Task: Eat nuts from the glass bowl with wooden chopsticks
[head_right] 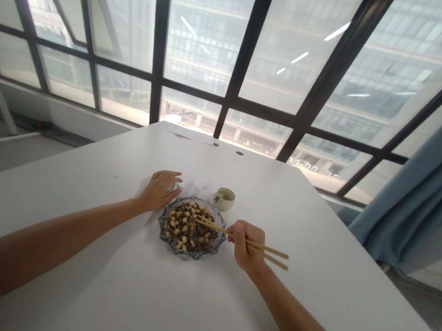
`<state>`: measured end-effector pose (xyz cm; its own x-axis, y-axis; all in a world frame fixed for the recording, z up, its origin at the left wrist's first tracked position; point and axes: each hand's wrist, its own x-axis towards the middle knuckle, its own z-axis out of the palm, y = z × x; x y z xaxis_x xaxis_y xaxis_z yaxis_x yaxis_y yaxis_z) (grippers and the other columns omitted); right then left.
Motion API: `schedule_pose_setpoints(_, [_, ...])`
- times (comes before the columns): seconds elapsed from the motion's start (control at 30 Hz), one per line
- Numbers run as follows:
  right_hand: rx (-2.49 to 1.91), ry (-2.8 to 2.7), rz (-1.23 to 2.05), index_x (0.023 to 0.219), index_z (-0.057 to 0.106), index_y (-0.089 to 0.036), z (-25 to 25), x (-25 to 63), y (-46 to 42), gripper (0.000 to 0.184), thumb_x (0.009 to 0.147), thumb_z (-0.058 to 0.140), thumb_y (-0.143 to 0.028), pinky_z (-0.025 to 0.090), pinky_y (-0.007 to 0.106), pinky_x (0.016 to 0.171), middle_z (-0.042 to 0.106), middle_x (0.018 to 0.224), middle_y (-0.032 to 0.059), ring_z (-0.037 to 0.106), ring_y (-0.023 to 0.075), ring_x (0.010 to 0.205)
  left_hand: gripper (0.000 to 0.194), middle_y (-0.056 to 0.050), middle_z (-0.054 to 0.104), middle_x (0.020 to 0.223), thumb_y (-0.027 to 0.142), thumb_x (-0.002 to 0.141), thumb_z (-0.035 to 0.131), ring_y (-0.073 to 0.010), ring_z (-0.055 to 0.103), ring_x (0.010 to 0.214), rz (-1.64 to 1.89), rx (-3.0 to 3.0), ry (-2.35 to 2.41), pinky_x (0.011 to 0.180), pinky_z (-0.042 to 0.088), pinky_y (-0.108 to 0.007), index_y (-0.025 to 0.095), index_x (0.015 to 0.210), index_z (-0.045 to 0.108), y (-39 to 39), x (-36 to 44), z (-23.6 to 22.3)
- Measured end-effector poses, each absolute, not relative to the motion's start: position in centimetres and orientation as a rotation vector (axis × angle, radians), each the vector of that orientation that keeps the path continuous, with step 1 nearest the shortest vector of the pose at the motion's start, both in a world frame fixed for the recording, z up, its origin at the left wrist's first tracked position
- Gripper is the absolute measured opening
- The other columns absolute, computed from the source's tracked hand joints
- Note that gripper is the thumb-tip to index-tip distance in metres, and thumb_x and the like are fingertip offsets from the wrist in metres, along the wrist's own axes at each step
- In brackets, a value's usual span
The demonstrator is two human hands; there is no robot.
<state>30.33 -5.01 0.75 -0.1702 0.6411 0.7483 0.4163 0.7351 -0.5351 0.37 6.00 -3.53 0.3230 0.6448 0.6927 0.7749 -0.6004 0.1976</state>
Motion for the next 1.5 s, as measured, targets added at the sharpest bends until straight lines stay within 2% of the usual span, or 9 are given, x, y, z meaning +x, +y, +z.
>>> schedule_pose_setpoints(0.1, [-0.766,-1.913,0.167,0.057,0.060,-0.022,0.2,30.2,-5.4,0.056,0.101,0.042,-0.051,0.039,0.027,0.044,0.057,0.049,0.0027,0.053,0.0136,0.043,0.025,-0.008,0.061,0.135,0.033,0.095,0.051,-0.0232,0.052,0.128,-1.140,-2.410,-1.329,0.111,0.032,-0.044,0.022,0.116,0.060,6.0,0.2,-3.5])
schedule_pose_setpoints(0.27, [-0.886,-1.906,0.201,0.054,0.059,-0.022,1.0,30.4,-5.1,0.058,0.099,0.043,-0.055,0.039,0.027,0.043,0.056,0.046,0.0023,0.051,0.0136,0.041,0.029,-0.009,0.058,0.139,0.038,0.091,0.057,-0.0258,0.049,0.132,-1.174,-2.309,-1.467,0.115,0.025,-0.048,0.025,0.117,0.058,6.4,-0.1,-3.7])
schedule_pose_setpoints(0.37, [-0.953,-1.738,0.320,0.056,0.062,-0.021,1.9,30.6,-4.8,0.061,0.096,0.044,-0.063,0.039,0.027,0.038,0.055,0.042,0.0022,0.051,0.0142,0.037,0.040,-0.011,0.055,0.140,0.040,0.087,0.061,-0.0290,0.046,0.133,-1.341,-2.179,-1.575,0.113,0.029,-0.048,0.023,0.123,0.055,6.9,-0.4,-3.9])
schedule_pose_setpoints(0.57, [-1.049,-1.638,0.489,0.054,0.063,-0.020,3.0,30.5,-4.5,0.064,0.086,0.052,-0.075,0.037,0.025,0.034,0.054,0.040,0.0020,0.047,0.0130,0.035,0.038,-0.009,0.056,0.133,0.032,0.093,0.046,-0.0288,0.049,0.125,-1.559,-2.128,-1.785,0.105,0.039,-0.050,0.028,0.130,0.050,7.7,-1.1,-4.3])
schedule_pose_setpoints(0.97, [-1.072,-1.454,0.658,0.056,0.062,-0.019,1.6,31.0,-2.9,0.063,0.081,0.058,-0.076,0.038,0.024,0.033,0.054,0.039,0.0019,0.047,0.0122,0.033,0.043,-0.014,0.053,0.135,0.042,0.087,0.060,-0.0333,0.048,0.127,-1.593,-2.097,-1.934,0.101,0.044,-0.056,0.025,0.124,0.048,8.5,-0.7,-4.9])
schedule_pose_setpoints(1.13, [-1.038,-1.239,0.775,0.059,0.060,-0.019,-0.3,31.3,-1.5,0.062,0.077,0.060,-0.079,0.035,0.024,0.031,0.052,0.038,0.0003,0.046,0.0123,0.032,0.062,-0.018,0.056,0.135,0.052,0.082,0.068,-0.0322,0.048,0.131,-1.603,-2.130,-1.890,0.110,0.041,-0.050,0.018,0.128,0.046,9.0,-0.9,-5.0])
schedule_pose_setpoints(1.3, [-1.016,-1.138,0.873,0.061,0.059,-0.020,-2.0,31.2,-0.9,0.062,0.074,0.062,-0.080,0.038,0.025,0.032,0.054,0.041,0.0004,0.047,0.0128,0.033,0.087,-0.023,0.045,0.149,0.062,0.074,0.074,-0.0368,0.037,0.144,-1.563,-2.150,-1.952,0.115,0.035,-0.051,0.015,0.139,0.040,9.1,-1.2,-5.1])
schedule_pose_setpoints(1.4, [-1.009,-1.055,0.920,0.061,0.059,-0.019,-2.6,31.1,-0.9,0.062,0.072,0.065,-0.080,0.038,0.024,0.033,0.054,0.041,0.0003,0.048,0.0122,0.034,0.091,-0.023,0.041,0.154,0.063,0.073,0.075,-0.0391,0.025,0.149,-1.545,-2.169,-1.948,0.117,0.032,-0.053,0.015,0.142,0.039,9.0,-1.2,-5.2])
schedule_pose_setpoints(1.5, [-1.003,-1.027,0.949,0.061,0.059,-0.019,-2.9,30.9,-0.9,0.063,0.070,0.066,-0.081,0.039,0.024,0.034,0.055,0.043,0.0005,0.049,0.0120,0.036,0.087,-0.018,0.041,0.155,0.058,0.074,0.076,-0.0365,0.027,0.149,-1.523,-2.216,-1.827,0.119,0.031,-0.053,0.018,0.141,0.040,8.8,-1.1,-5.1])
